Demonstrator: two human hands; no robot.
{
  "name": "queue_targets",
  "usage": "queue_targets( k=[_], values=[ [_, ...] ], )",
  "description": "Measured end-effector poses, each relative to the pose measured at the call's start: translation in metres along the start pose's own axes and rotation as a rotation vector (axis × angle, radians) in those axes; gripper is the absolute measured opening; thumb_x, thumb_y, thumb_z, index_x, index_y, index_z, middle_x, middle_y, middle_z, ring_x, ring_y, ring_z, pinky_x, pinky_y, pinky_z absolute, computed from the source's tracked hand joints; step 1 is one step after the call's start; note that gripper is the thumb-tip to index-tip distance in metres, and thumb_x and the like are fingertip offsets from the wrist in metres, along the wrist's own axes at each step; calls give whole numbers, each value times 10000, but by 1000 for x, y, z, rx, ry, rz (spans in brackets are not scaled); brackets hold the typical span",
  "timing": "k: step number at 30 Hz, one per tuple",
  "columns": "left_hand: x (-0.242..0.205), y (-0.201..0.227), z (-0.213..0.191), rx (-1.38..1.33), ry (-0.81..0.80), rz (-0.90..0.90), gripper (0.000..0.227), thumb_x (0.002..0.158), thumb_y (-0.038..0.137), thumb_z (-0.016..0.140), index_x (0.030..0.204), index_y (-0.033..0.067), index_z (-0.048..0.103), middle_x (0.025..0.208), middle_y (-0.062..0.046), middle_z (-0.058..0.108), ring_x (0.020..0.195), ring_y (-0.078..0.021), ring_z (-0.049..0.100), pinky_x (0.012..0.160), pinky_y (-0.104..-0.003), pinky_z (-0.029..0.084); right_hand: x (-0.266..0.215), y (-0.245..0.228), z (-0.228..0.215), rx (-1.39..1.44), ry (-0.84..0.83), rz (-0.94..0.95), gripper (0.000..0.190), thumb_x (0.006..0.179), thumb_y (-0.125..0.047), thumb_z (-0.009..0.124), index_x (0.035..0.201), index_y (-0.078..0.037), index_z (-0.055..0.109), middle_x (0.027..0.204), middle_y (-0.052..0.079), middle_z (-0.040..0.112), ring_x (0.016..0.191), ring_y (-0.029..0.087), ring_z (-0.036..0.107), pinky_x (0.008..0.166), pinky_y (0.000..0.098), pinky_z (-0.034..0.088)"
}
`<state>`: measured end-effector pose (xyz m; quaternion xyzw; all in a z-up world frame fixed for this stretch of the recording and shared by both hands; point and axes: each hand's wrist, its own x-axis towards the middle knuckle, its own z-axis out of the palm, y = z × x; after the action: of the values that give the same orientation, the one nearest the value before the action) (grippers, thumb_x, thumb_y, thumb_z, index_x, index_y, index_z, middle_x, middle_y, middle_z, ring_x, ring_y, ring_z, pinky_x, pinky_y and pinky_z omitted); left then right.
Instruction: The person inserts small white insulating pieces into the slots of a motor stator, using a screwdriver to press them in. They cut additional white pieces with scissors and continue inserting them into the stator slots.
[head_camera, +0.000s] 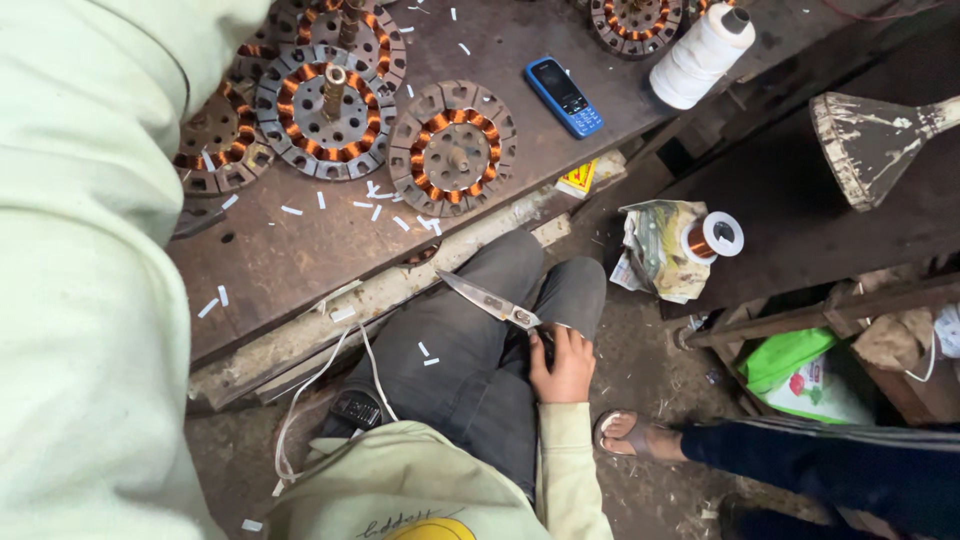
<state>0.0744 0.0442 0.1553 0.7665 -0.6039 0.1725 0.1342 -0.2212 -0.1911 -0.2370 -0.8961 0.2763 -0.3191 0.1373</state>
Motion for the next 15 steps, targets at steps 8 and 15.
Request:
queue_targets(
  k=[8,15],
  values=[
    [-26,27,-6,-126,6,44,188,907,136,715,1036,7,759,799,-160,753,644,-199,753,639,-345,570,4,-4,-2,16,-35,26,235,887,-294,715,1070,-148,721,1004,89,679,970,341,607,845,456,457],
    [-82,27,14,-250,-54,-180,193,897,145,721,1026,10,766,776,-158,759,618,-189,759,619,-340,573,8,5,3,36,-44,-24,281,898,-277,704,1131,-120,710,1048,124,678,971,382,593,850,477,465]
  ],
)
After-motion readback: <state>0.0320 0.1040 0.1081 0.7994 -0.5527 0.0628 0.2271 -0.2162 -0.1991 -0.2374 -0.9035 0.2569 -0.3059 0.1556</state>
